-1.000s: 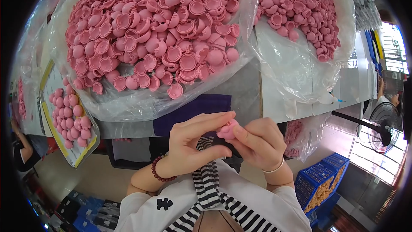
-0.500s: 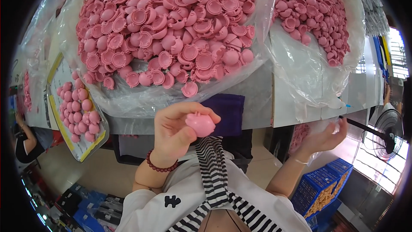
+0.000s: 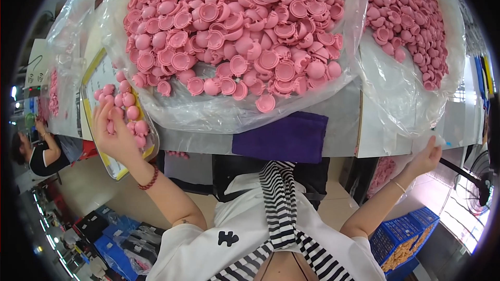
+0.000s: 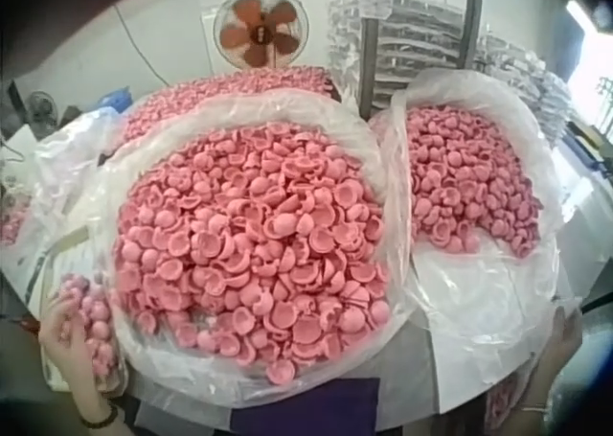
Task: Applying glue to small pink toy components and joining them together.
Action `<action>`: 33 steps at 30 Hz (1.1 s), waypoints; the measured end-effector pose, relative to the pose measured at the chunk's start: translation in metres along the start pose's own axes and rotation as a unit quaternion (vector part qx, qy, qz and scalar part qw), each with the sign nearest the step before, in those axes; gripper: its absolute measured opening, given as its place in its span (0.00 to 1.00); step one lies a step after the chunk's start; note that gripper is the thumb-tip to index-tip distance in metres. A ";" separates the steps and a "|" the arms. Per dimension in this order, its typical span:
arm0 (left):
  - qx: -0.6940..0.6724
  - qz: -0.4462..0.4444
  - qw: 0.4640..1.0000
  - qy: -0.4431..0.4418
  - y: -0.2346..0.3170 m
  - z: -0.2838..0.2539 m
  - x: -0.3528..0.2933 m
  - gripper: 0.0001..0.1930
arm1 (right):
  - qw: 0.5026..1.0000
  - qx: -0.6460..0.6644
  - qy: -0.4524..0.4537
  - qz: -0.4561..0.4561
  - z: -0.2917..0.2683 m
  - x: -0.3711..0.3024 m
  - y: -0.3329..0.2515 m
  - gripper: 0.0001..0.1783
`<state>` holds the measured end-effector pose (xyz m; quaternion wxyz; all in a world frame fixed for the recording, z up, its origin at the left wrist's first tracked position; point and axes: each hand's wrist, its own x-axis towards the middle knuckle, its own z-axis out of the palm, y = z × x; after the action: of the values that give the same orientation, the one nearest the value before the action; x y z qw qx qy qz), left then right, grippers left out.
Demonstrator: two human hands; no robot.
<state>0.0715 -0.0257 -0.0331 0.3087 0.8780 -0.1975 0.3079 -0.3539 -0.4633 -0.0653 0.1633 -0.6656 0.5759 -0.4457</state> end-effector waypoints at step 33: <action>-0.757 -0.200 0.372 -0.498 0.188 0.033 -0.093 0.24 | 0.800 0.504 -0.314 0.086 0.028 -0.159 -0.190 0.30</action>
<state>-0.0835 -0.1707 -0.0364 0.7430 0.2859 -0.2844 -0.5342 -0.2046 -0.2728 -0.0067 0.6854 -0.5403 0.2422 -0.4239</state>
